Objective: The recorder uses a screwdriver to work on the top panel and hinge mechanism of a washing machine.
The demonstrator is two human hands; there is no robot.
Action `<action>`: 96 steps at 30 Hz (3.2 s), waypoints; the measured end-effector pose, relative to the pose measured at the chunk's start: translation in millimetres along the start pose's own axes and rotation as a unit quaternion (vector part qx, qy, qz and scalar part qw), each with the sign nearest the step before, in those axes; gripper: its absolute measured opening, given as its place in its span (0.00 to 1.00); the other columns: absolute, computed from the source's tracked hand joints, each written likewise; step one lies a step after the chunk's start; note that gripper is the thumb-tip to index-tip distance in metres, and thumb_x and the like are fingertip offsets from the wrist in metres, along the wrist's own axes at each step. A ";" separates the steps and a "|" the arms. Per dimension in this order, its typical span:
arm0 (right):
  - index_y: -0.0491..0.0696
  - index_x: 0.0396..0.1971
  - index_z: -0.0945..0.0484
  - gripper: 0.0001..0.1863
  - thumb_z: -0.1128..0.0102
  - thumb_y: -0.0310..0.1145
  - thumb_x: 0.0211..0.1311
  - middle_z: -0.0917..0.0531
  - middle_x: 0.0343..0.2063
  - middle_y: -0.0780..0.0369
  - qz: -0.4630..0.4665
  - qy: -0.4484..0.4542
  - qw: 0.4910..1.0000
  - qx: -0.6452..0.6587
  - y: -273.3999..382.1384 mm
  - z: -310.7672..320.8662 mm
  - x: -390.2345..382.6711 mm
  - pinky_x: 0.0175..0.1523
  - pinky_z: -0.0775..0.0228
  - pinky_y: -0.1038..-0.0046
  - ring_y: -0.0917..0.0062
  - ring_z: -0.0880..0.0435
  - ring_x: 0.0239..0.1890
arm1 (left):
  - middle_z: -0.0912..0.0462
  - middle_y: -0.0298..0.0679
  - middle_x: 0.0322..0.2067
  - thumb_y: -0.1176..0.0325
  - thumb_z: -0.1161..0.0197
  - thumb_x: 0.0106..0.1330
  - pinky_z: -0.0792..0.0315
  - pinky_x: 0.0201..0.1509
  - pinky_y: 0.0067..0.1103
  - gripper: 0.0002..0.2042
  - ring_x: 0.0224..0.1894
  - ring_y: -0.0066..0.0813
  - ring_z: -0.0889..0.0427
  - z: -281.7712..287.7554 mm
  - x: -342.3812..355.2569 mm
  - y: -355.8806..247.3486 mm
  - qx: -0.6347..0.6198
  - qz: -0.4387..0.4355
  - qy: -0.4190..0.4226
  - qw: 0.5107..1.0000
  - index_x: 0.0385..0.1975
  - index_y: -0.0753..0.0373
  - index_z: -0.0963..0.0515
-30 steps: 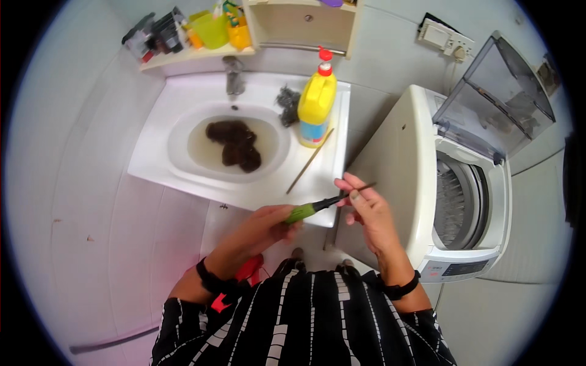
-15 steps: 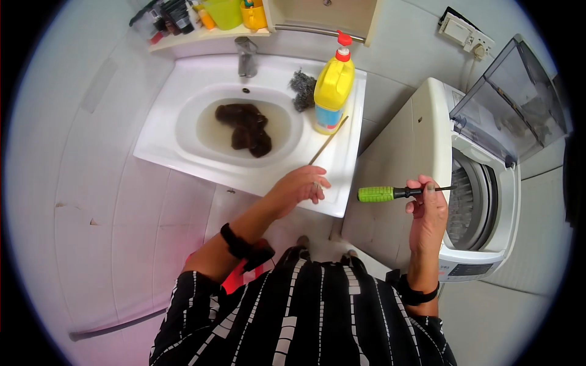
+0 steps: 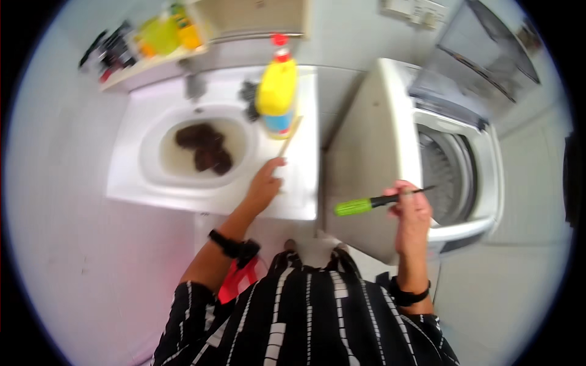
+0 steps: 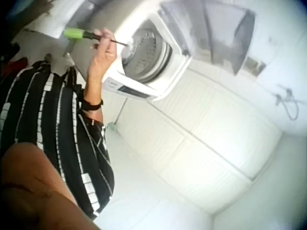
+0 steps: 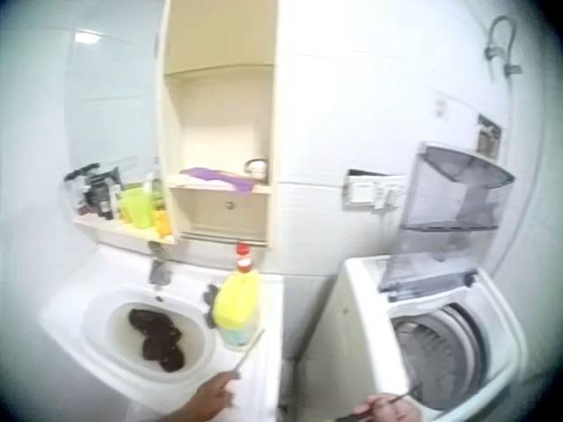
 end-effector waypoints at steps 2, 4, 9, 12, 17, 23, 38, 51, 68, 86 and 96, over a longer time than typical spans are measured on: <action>0.43 0.43 0.24 0.15 0.49 0.39 0.66 0.16 0.33 0.61 -0.015 0.012 1.000 -0.013 2.0 -3.6 -5.9 0.31 0.33 0.84 0.87 0.24 0.29 | 0.27 0.32 0.43 0.81 0.52 0.52 0.33 0.31 0.15 0.24 0.25 0.14 0.35 2.8 -4.1 -2.7 -0.033 0.012 0.016 0.999 0.53 0.62 0.32; 0.43 0.44 0.24 0.15 0.50 0.38 0.67 0.16 0.34 0.62 -0.019 0.034 0.999 -0.007 0.1 -3.9 -12.4 0.31 0.33 0.85 0.88 0.24 0.30 | 0.28 0.33 0.43 0.81 0.53 0.51 0.34 0.31 0.15 0.25 0.25 0.15 0.35 7.0 -8.4 7.8 -0.081 0.045 0.038 0.995 0.53 0.61 0.32; 0.43 0.45 0.24 0.13 0.50 0.35 0.67 0.16 0.35 0.64 -0.005 0.040 0.999 0.006 -4.8 20.9 -23.0 0.32 0.34 0.86 0.89 0.24 0.32 | 0.36 0.35 0.54 0.81 0.54 0.52 0.34 0.36 0.14 0.25 0.31 0.18 0.32 0.6 -7.6 -15.0 -0.029 -0.019 0.022 0.999 0.54 0.61 0.32; 0.43 0.44 0.24 0.12 0.50 0.32 0.66 0.16 0.34 0.64 -0.035 0.031 0.998 -0.031 -12.1 33.8 -19.6 0.33 0.34 0.87 0.91 0.27 0.29 | 0.38 0.36 0.58 0.78 0.52 0.55 0.34 0.45 0.17 0.25 0.39 0.22 0.28 -3.6 -3.8 -17.3 -0.063 -0.015 0.013 0.998 0.57 0.62 0.34; 0.43 0.39 0.24 0.10 0.49 0.34 0.66 0.17 0.30 0.60 0.035 -0.027 0.999 -0.002 1.2 109.2 -26.6 0.29 0.33 0.84 0.85 0.25 0.25 | 0.30 0.36 0.52 0.72 0.50 0.64 0.33 0.46 0.20 0.21 0.43 0.24 0.26 -1.0 2.2 -43.2 -0.206 0.018 -0.048 0.977 0.58 0.63 0.35; 0.41 0.38 0.23 0.11 0.49 0.33 0.66 0.17 0.28 0.59 0.038 0.017 0.997 0.059 -18.1 154.7 -10.6 0.27 0.35 0.86 0.86 0.27 0.21 | 0.27 0.33 0.41 0.70 0.48 0.62 0.35 0.46 0.19 0.20 0.36 0.21 0.29 41.1 -3.1 -60.3 0.031 -0.064 -0.241 0.968 0.55 0.64 0.32; 0.42 0.36 0.23 0.12 0.51 0.35 0.67 0.17 0.32 0.65 0.001 0.139 0.988 0.072 1.3 241.8 -19.2 0.33 0.28 0.84 0.88 0.24 0.26 | 0.27 0.48 0.51 0.68 0.45 0.64 0.35 0.57 0.28 0.22 0.54 0.40 0.28 -321.2 -98.9 -238.1 0.116 -0.122 0.267 0.949 0.58 0.65 0.36; 0.43 0.45 0.23 0.17 0.39 0.26 0.53 0.17 0.36 0.60 0.142 -0.034 0.974 -0.171 23.0 342.8 7.8 0.37 0.30 0.80 0.80 0.21 0.35 | 0.23 0.36 0.35 0.74 0.45 0.62 0.31 0.43 0.17 0.22 0.36 0.19 0.27 -293.9 -38.8 -288.7 0.135 -0.159 0.139 0.968 0.58 0.64 0.35; 0.42 0.50 0.29 0.29 0.34 0.32 0.45 0.34 0.56 0.50 0.327 0.091 0.866 -0.367 -15.7 460.6 118.4 0.61 0.45 0.56 0.51 0.40 0.60 | 0.20 0.49 0.31 0.74 0.38 0.53 0.26 0.36 0.29 0.15 0.32 0.46 0.21 -449.7 110.3 -363.3 0.474 -0.217 0.001 0.854 0.43 0.61 0.21; 0.46 0.48 0.27 0.28 0.35 0.33 0.42 0.36 0.57 0.52 0.298 0.126 0.881 -0.346 -27.8 466.3 128.5 0.61 0.48 0.55 0.51 0.42 0.61 | 0.20 0.50 0.26 0.67 0.39 0.54 0.26 0.36 0.32 0.11 0.29 0.48 0.20 -485.1 201.3 -322.4 0.473 -0.202 0.029 0.857 0.35 0.63 0.19; 0.46 0.46 0.25 0.26 0.36 0.31 0.40 0.34 0.56 0.54 0.293 0.105 0.887 -0.341 -27.7 465.3 128.7 0.63 0.48 0.55 0.51 0.41 0.60 | 0.19 0.47 0.25 0.64 0.45 0.57 0.26 0.37 0.34 0.10 0.30 0.46 0.20 -501.7 221.9 -327.1 0.570 -0.173 0.042 0.802 0.30 0.60 0.18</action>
Point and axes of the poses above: each hand's wrist, its own x-axis towards the middle knuckle, its own z-axis out of the back of the hand, y = z × x, the point moved 5 cm from there along x, towards the middle knuckle
